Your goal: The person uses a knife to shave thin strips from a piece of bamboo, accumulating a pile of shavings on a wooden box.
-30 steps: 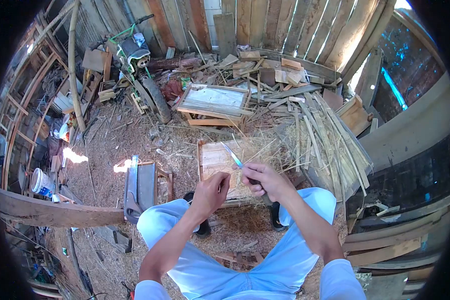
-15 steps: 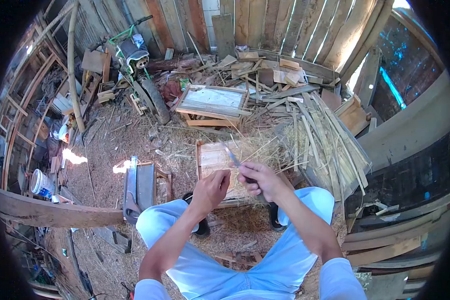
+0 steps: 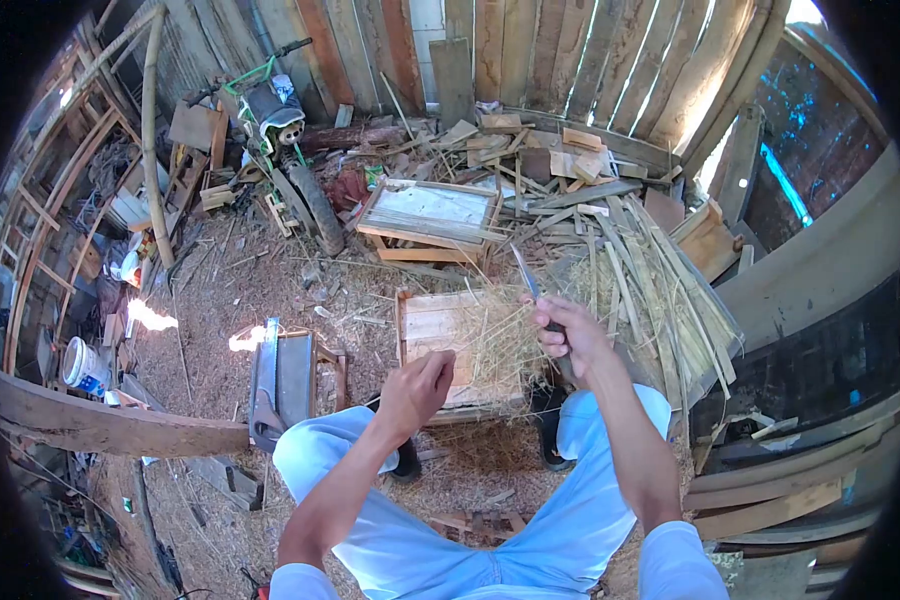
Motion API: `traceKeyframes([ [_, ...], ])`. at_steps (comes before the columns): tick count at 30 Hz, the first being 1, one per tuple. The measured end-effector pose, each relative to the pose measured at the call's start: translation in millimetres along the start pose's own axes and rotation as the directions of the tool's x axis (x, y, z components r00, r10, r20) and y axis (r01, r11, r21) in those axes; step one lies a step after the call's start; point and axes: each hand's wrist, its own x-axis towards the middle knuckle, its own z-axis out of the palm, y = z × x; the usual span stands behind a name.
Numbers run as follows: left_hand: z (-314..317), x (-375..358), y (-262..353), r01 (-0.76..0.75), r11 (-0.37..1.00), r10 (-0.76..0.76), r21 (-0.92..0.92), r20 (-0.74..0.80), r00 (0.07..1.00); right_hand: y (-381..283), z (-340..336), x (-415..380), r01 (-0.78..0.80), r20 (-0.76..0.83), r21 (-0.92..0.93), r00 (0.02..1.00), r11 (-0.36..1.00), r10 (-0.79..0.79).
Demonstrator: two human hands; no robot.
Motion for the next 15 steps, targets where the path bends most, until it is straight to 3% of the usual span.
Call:
traceKeyframes([
  [2,-0.3,-0.5,-0.1,-0.001,1.0,0.001,-0.023,-0.003,1.0,8.0,11.5,-5.9,-0.015,0.037,0.038,0.999,0.999,0.014],
  [3,0.4,0.5,0.6,-0.001,1.0,0.0,-0.022,-0.006,1.0,15.3,16.0,-5.9,-0.112,0.053,0.043,0.993,0.993,0.11],
  [6,2.6,2.4,2.2,-0.017,0.998,0.017,-0.062,-0.007,1.0,28.6,28.6,-4.9,-0.193,0.097,-0.021,0.976,0.981,0.195],
  [8,1.7,1.2,-0.5,-0.005,0.996,0.003,-0.094,-0.016,1.0,14.5,9.6,4.9,-0.176,0.144,-0.046,0.973,0.983,0.181],
  [10,-3.3,-0.1,-5.1,0.025,0.993,-0.031,-0.114,-0.054,0.998,-6.9,-13.5,9.2,0.01,-0.002,0.02,1.0,1.0,-0.01],
  [12,-8.9,0.4,-10.9,0.051,0.99,-0.066,-0.135,-0.104,0.992,-23.2,-44.6,12.7,0.114,-0.051,0.154,0.993,0.981,-0.107],
  [13,-12.2,0.8,-14.3,0.127,0.975,-0.147,-0.183,-0.099,0.984,-28.9,-44.8,9.3,0.117,-0.041,0.148,0.993,0.982,-0.112],
  [15,-12.8,1.0,-24.9,0.246,0.923,-0.287,-0.297,-0.101,0.953,-28.2,-38.8,1.0,0.271,-0.213,-0.012,0.94,0.962,-0.267],
])
